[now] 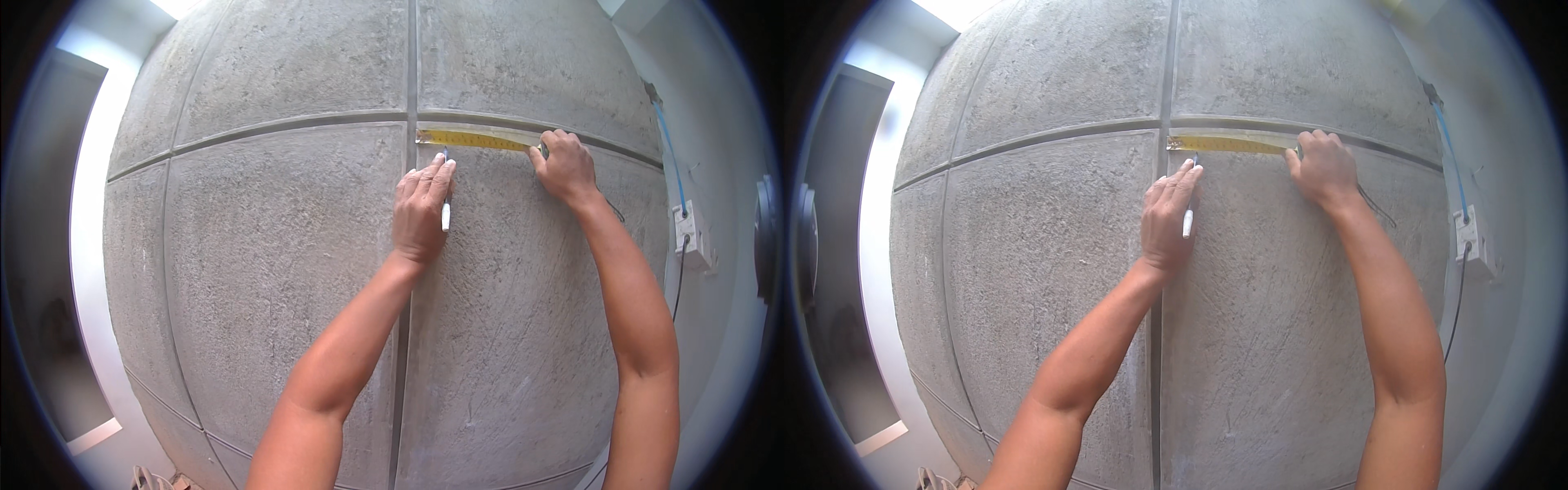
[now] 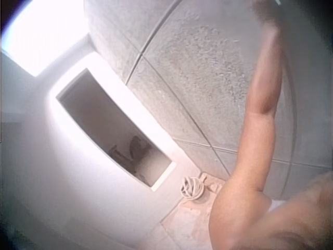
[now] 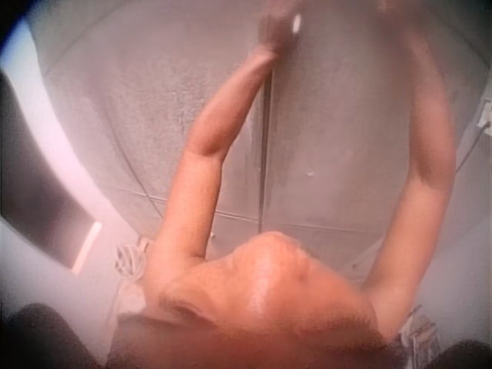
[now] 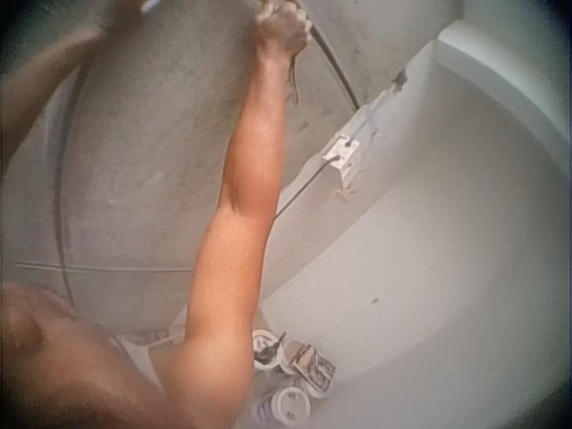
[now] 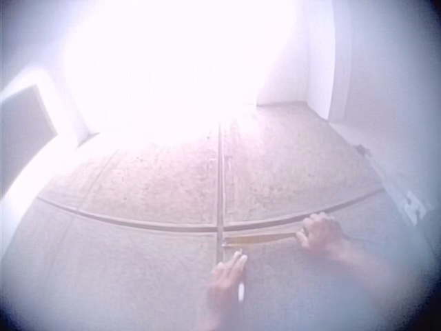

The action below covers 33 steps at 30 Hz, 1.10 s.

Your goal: The person sits on the floor, opens a toolbox, and attaches a drill bit to a power drill. They then stand, walk across the room, and use a tape measure and marker to measure and mark a concrete wall.

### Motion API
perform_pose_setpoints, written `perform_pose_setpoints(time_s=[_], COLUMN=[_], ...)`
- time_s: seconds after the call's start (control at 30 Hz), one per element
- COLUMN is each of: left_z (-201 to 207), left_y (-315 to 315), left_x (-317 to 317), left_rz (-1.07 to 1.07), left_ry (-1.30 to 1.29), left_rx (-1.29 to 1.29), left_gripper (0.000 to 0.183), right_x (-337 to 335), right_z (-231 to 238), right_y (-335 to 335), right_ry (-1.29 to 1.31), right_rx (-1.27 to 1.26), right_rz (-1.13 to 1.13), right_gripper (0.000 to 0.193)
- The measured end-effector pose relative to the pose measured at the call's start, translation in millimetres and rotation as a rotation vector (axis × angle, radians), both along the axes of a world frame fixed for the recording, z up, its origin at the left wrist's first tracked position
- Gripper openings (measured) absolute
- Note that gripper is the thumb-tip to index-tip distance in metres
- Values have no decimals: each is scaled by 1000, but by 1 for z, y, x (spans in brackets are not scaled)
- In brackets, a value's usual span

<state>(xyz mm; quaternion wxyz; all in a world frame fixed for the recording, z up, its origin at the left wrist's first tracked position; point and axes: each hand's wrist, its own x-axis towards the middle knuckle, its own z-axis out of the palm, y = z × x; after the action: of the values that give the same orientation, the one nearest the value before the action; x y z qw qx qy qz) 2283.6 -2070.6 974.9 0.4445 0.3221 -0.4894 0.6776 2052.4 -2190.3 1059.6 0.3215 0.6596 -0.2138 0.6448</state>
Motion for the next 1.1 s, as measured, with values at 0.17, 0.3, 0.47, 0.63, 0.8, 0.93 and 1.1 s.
perform_pose_setpoints(time_s=[0.17,0.3,0.47,0.63,0.8,0.93,1.1], left_z=[-1,-1,-1,1,0,0,0], left_y=[0,1,0,1,0,1,0], left_x=[-3,-3,-4,-4,-4,-5,-4], left_rz=[-23,-33,-13,-33,-26,-31,-22], left_ry=[15,20,29,34,29,28,27], left_rx=[22,24,7,18,22,25,21], left_gripper=[49,49,40,45,46,48,49], right_x=[0,0,0,-1,0,-1,0], right_z=[0,-2,0,1,0,1,0], right_y=[0,6,2,5,2,3,2], right_ry=[3,-5,5,12,11,8,7], right_rx=[14,15,44,50,34,33,4], right_rz=[-4,-6,-19,-24,-25,-36,-38], right_gripper=[26,28,28,28,28,28,28])
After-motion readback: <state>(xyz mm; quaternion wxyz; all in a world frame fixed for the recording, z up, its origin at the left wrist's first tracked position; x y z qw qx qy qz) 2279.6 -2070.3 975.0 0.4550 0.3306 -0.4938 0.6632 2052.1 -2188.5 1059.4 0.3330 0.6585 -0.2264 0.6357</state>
